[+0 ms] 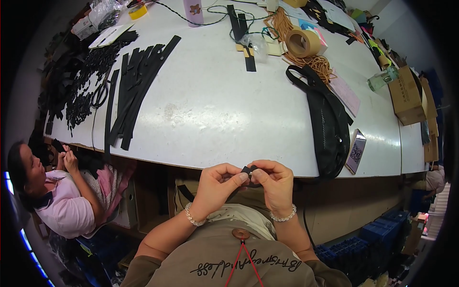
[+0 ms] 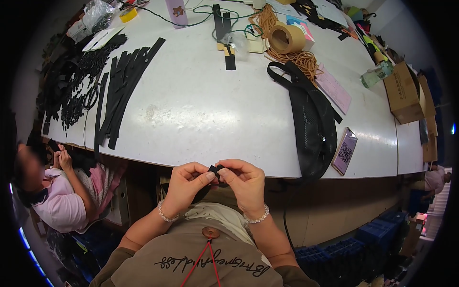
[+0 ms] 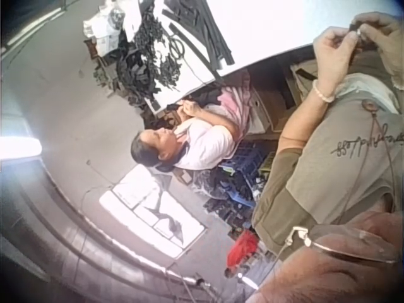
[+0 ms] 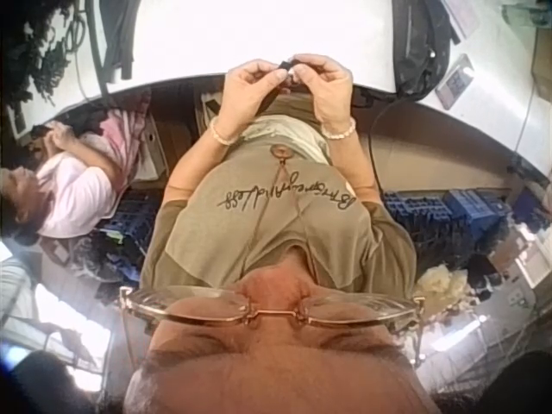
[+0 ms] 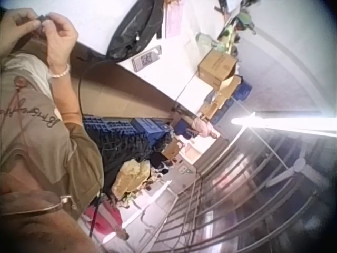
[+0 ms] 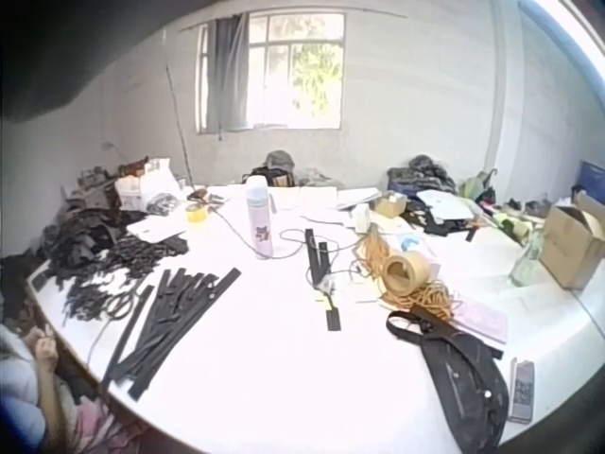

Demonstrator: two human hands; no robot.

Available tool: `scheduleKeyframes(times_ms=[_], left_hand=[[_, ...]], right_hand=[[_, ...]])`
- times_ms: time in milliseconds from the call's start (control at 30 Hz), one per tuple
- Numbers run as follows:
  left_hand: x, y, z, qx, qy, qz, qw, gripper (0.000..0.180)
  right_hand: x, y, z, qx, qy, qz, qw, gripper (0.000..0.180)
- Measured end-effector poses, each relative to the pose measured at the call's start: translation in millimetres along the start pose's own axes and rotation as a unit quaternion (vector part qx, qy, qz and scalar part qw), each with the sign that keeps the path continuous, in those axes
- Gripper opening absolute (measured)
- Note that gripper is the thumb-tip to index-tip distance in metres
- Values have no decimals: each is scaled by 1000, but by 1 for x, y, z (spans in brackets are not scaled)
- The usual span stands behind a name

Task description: Assembling plastic buckles and sliders onto black webbing straps at a manufacturing workbench.

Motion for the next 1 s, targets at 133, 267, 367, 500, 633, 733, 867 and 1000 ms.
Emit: scheduleKeyframes(times_ms=[133,267,367,500,633,733,867,1000], left_hand=[[-1,0,1,5,-2,-26,1000,10],[0,-2,1,-5,7,-10,1000,9],[-2,1,0,-14,9,2,1000,9],[-1,1,0,-18,13,18,1000,8],[-1,1,0,-23,21,26,999,7],[0,-3,1,-34,11,53,998,8],[-1,-1,1,-14,13,19,1000,9],[-3,3,3,-15,15,-23,1000,9]], right_hand=[[1,1,1,-17,7,-6,1000,20],[1,0,0,-16,0,-18,1000,20],[1,0,0,-16,4,-19,1000,20],[2,1,1,-20,10,-11,1000,20],[2,1,1,-19,-2,-7,1000,20],[2,0,2,-3,-4,17,1000,19],[-4,-3,2,42,-17,11,999,16],[-7,-4,0,87,-39,-21,995,15]])
Point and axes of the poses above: each hand's wrist, its own z-axis towards the middle knuckle, its own x-axis out of the back of the hand, y = z × x, the point moved 3 cm from there along z, towards the middle knuckle, and after that the axes turned 12 degrees about z, right-handed, at the moved point
